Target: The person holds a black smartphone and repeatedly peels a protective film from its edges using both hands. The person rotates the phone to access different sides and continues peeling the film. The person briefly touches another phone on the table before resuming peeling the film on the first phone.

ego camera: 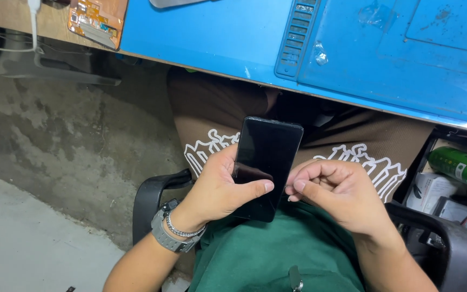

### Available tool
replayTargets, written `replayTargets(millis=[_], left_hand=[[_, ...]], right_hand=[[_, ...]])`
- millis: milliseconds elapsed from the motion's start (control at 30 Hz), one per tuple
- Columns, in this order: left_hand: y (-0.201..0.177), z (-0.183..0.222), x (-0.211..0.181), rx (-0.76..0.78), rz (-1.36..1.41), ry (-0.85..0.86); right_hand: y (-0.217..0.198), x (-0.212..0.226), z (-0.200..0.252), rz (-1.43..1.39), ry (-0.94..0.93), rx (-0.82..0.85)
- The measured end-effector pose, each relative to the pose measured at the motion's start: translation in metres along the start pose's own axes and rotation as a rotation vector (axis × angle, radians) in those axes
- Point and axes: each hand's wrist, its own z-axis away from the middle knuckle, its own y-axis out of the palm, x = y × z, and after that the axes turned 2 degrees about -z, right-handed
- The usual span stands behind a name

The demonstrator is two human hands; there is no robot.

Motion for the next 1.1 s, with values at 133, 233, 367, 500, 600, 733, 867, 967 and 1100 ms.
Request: replayTargets(millis=[133, 233, 367, 500, 600, 733, 867, 967, 1100], left_hand=[[0.003, -0.001, 0.001, -0.025, 0.003, -0.005], [0.005, 0.000, 0.001, -0.045, -0.013, -0.017], [0.005, 0.000, 0.000, -0.058, -0.013, -0.036], [0.006, -0.002, -0.001, -0.067, -0.012, -0.030], [0.008, -0.001, -0.001, -0.075, -0.011, -0.030], [0.007, -0.001, 0.002, -0.091, -0.015, -0.034], [0.008, 0.000, -0.001, -0.093, -0.021, -0.014], [0.008, 0.000, -0.003, -0.094, -0.033, -0.013], [0.008, 0.001, -0.002, -0.099, -0.040, -0.009]], right_hand=[[-0.002, -0.005, -0.002, 0.031, -0.006, 0.025], [-0.003, -0.009, -0.002, 0.038, -0.007, 0.028], [0.000, -0.003, -0.004, 0.066, 0.000, 0.028], [0.004, 0.004, -0.005, 0.114, 0.008, 0.033], [0.004, 0.003, -0.004, 0.121, 0.016, 0.026], [0.006, 0.002, -0.004, 0.105, 0.017, 0.008], [0.008, 0.004, -0.004, 0.112, 0.033, 0.018], [0.009, 0.005, -0.003, 0.110, 0.037, 0.018], [0.010, 0.003, -0.003, 0.101, 0.038, 0.008]])
